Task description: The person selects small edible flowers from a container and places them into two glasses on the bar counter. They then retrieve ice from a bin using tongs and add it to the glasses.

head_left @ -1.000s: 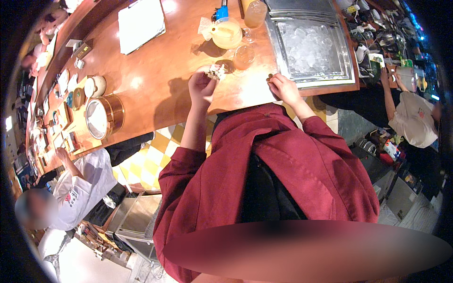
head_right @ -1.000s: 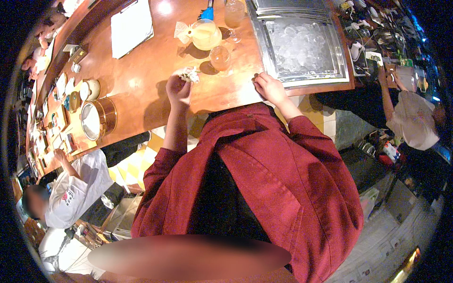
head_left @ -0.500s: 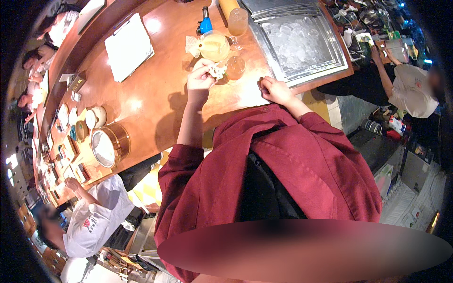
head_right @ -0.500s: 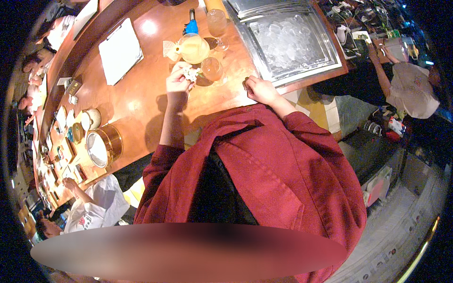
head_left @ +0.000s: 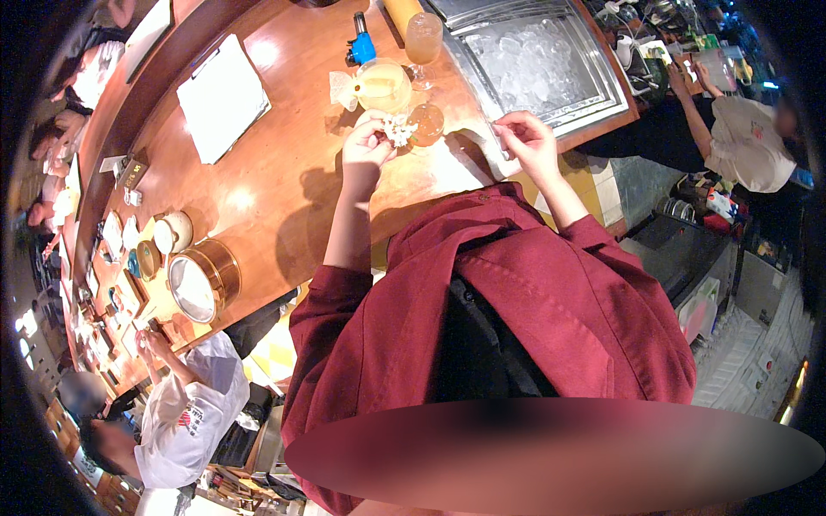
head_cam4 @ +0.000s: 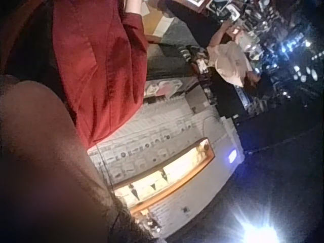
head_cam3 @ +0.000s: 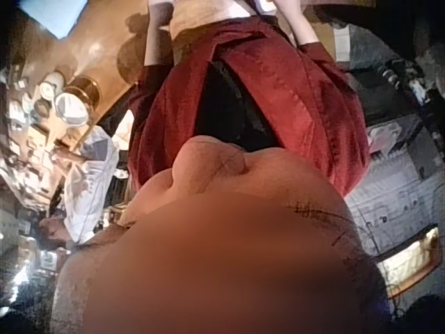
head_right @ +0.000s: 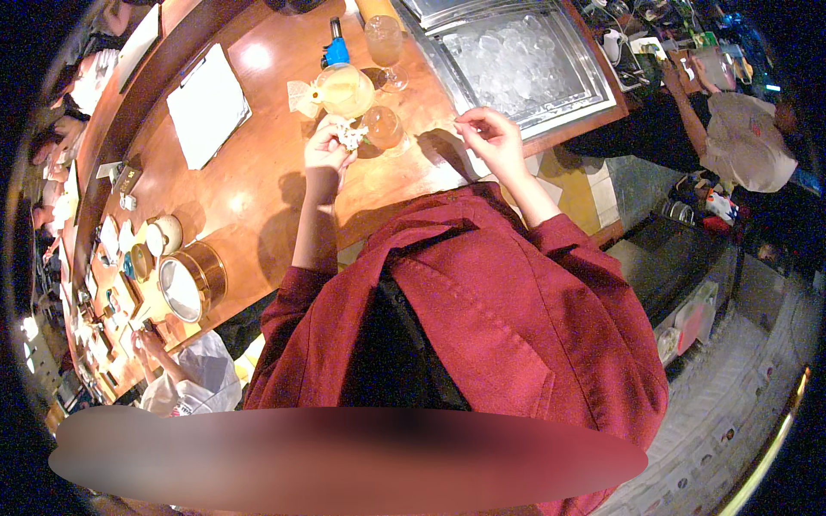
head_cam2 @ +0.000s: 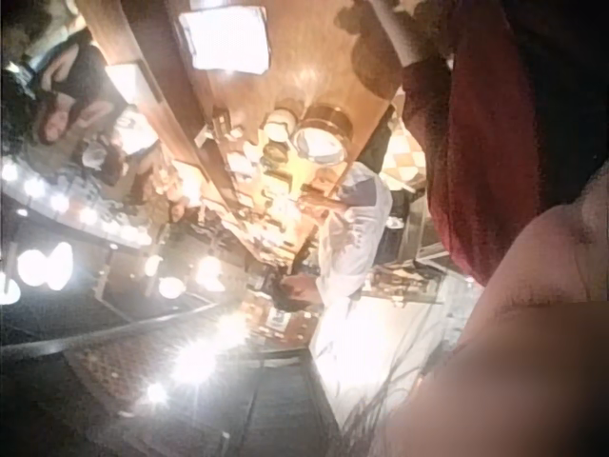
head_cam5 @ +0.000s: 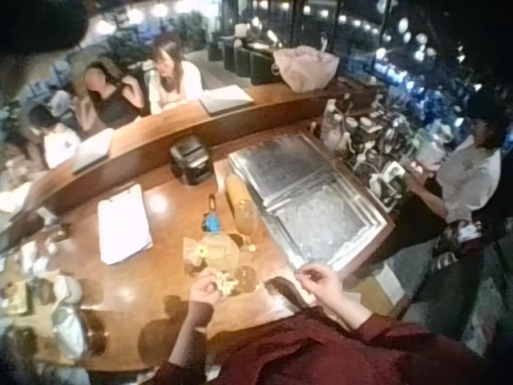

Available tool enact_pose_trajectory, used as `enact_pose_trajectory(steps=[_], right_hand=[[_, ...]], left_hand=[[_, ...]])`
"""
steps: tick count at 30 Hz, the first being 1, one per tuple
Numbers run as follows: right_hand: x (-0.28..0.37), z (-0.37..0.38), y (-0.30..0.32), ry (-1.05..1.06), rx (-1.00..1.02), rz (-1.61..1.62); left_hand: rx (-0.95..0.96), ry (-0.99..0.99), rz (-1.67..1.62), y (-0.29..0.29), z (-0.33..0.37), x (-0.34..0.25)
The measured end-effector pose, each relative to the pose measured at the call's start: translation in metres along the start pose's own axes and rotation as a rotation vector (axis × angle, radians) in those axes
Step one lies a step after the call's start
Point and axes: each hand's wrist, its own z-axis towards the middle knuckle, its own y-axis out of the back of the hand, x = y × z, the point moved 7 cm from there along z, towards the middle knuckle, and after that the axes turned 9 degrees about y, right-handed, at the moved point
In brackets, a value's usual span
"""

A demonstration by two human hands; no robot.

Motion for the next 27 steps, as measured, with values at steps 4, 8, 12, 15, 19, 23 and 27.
enact_pose_trajectory(steps=[4, 8, 12, 15, 19, 23, 27], right_hand=[[0.066, 0.003, -0.029, 0.070, 0.113, 0.224], [0.100, -0.001, -0.055, 0.060, 0.174, 0.282], [0.103, -0.005, -0.076, 0.015, 0.189, 0.290], [0.095, -0.005, -0.086, -0.023, 0.177, 0.214], [0.083, -0.007, -0.095, -0.093, 0.088, 0.196], [0.081, -0.009, -0.097, -0.079, -0.015, 0.187], [0.084, -0.012, -0.100, -0.012, -0.063, 0.094]], left_hand=[[0.030, -0.006, 0.037, 0.005, 0.001, 0.005], [0.027, -0.051, 0.080, 0.009, 0.003, 0.007], [-0.083, -0.046, 0.119, 0.013, 0.002, 0.004], [-0.062, -0.089, 0.220, 0.013, 0.003, 0.000], [-0.004, -0.186, 0.294, 0.011, 0.004, -0.005], [0.038, -0.208, 0.339, 0.005, 0.004, -0.014], [0.070, -0.155, 0.390, 0.005, 0.004, -0.016]])
